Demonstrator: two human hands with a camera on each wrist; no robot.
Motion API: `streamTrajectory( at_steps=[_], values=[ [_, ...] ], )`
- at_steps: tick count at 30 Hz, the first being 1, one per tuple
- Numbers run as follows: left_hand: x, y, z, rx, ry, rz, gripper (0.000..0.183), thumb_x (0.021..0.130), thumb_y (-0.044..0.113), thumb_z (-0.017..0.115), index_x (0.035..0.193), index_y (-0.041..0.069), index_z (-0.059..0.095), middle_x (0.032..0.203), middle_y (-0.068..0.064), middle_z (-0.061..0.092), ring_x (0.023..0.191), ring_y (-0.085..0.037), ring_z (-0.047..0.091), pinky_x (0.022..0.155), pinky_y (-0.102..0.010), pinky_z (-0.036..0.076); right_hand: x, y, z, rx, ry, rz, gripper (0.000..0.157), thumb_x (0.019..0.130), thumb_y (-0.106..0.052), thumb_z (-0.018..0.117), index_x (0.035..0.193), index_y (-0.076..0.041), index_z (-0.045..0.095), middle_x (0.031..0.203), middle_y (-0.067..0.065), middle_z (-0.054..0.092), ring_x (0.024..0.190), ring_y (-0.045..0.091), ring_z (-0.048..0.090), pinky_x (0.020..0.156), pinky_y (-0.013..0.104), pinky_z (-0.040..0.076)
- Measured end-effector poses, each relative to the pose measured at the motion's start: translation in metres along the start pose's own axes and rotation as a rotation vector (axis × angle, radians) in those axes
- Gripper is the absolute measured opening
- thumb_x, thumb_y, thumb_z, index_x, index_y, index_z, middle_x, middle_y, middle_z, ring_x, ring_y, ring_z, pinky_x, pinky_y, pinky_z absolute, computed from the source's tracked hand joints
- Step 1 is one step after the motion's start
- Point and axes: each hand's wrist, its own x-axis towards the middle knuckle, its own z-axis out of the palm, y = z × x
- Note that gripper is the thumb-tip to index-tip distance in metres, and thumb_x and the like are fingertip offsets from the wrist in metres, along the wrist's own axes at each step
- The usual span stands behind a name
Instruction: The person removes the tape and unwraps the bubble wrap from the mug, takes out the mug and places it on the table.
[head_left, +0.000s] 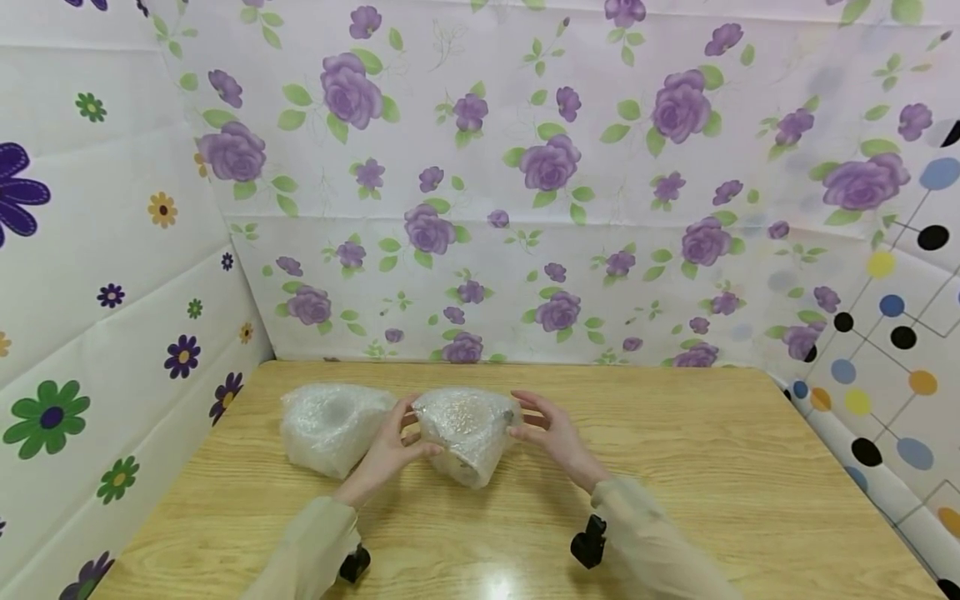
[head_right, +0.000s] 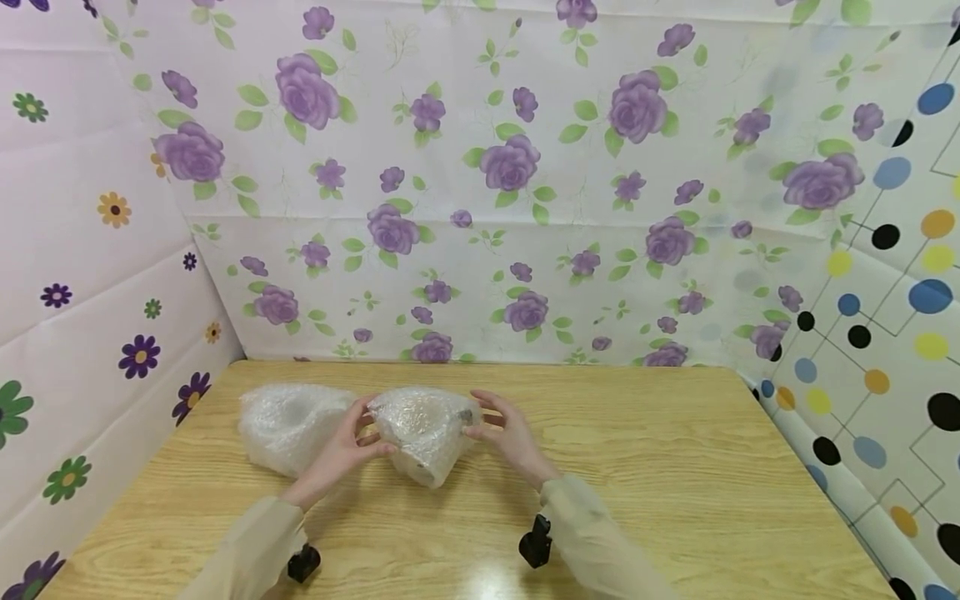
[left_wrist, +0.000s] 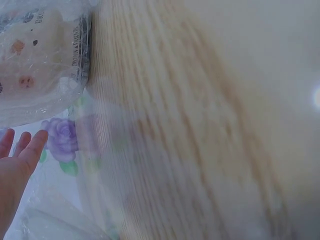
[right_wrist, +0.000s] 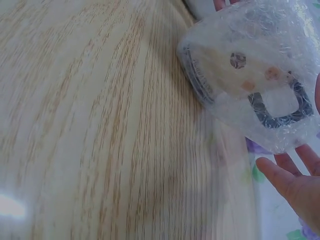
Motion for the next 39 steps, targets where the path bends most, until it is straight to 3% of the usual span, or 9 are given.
streamTrajectory(
  at_steps=[10, 16, 20, 25, 29, 35, 39],
  values=[
    [0.002, 0.001, 0.0, 0.004, -0.024, 0.029, 0.079, 0.076, 0.005, 0.073, 0.139, 0.008, 0.026, 0.133, -0.018, 0.029, 0.119, -0.036, 0.031, 0.094, -0.046, 0.034, 0.003, -0.001, 0.006, 0.035, -0.012, 0.007, 0.053, 0.084, 0.0, 0.062, 0.132, 0.003, 0.041, 0.133, 0.025, 0.035, 0.112, 0.045, 0.04, 0.081, 0.042, 0.046],
    [-0.004, 0.021, 0.002, -0.016, -0.055, 0.061, 0.075, 0.078, -0.002, 0.069, 0.138, 0.0, 0.024, 0.13, -0.022, 0.033, 0.116, -0.04, 0.035, 0.09, -0.045, 0.038, 0.004, -0.002, 0.008, 0.036, -0.004, 0.01, 0.052, 0.084, 0.001, 0.062, 0.132, 0.003, 0.041, 0.132, 0.025, 0.036, 0.111, 0.044, 0.041, 0.08, 0.041, 0.046],
    [-0.005, 0.028, 0.004, -0.017, -0.065, 0.041, 0.075, 0.079, -0.005, 0.066, 0.139, 0.0, 0.023, 0.13, -0.021, 0.033, 0.116, -0.037, 0.037, 0.086, -0.038, 0.043, 0.004, -0.002, 0.01, 0.031, 0.014, 0.014, 0.052, 0.083, 0.001, 0.063, 0.131, 0.004, 0.043, 0.128, 0.025, 0.04, 0.109, 0.044, 0.042, 0.08, 0.04, 0.046],
    [-0.006, 0.03, 0.005, -0.011, -0.06, 0.017, 0.075, 0.081, -0.004, 0.065, 0.141, 0.001, 0.02, 0.137, -0.02, 0.028, 0.12, -0.038, 0.032, 0.089, -0.043, 0.04, 0.005, 0.0, 0.01, 0.035, 0.028, 0.019, 0.051, 0.083, -0.001, 0.064, 0.13, 0.003, 0.044, 0.125, 0.023, 0.044, 0.107, 0.042, 0.044, 0.078, 0.039, 0.046],
    [-0.007, 0.031, 0.006, 0.013, -0.048, 0.013, 0.075, 0.082, -0.001, 0.065, 0.142, 0.003, 0.02, 0.138, -0.018, 0.026, 0.121, -0.038, 0.029, 0.088, -0.048, 0.038, 0.007, 0.008, 0.009, 0.046, 0.035, 0.015, 0.05, 0.083, -0.003, 0.065, 0.129, 0.001, 0.046, 0.123, 0.021, 0.046, 0.106, 0.042, 0.045, 0.077, 0.04, 0.047],
    [-0.007, 0.03, 0.007, 0.022, -0.056, 0.029, 0.073, 0.083, 0.0, 0.064, 0.142, 0.003, 0.02, 0.133, -0.018, 0.033, 0.116, -0.036, 0.037, 0.085, -0.043, 0.042, 0.013, 0.029, 0.009, 0.047, 0.075, 0.01, 0.049, 0.081, -0.009, 0.068, 0.127, -0.006, 0.051, 0.12, 0.015, 0.049, 0.104, 0.038, 0.047, 0.076, 0.038, 0.047],
    [-0.007, 0.03, 0.008, 0.018, -0.061, 0.031, 0.074, 0.083, 0.0, 0.063, 0.142, 0.004, 0.018, 0.127, -0.019, 0.037, 0.112, -0.035, 0.04, 0.089, -0.045, 0.038, 0.013, 0.033, 0.009, 0.042, 0.091, 0.0, 0.048, 0.08, -0.012, 0.07, 0.125, -0.008, 0.053, 0.118, 0.013, 0.05, 0.102, 0.037, 0.048, 0.076, 0.039, 0.048]
  ],
)
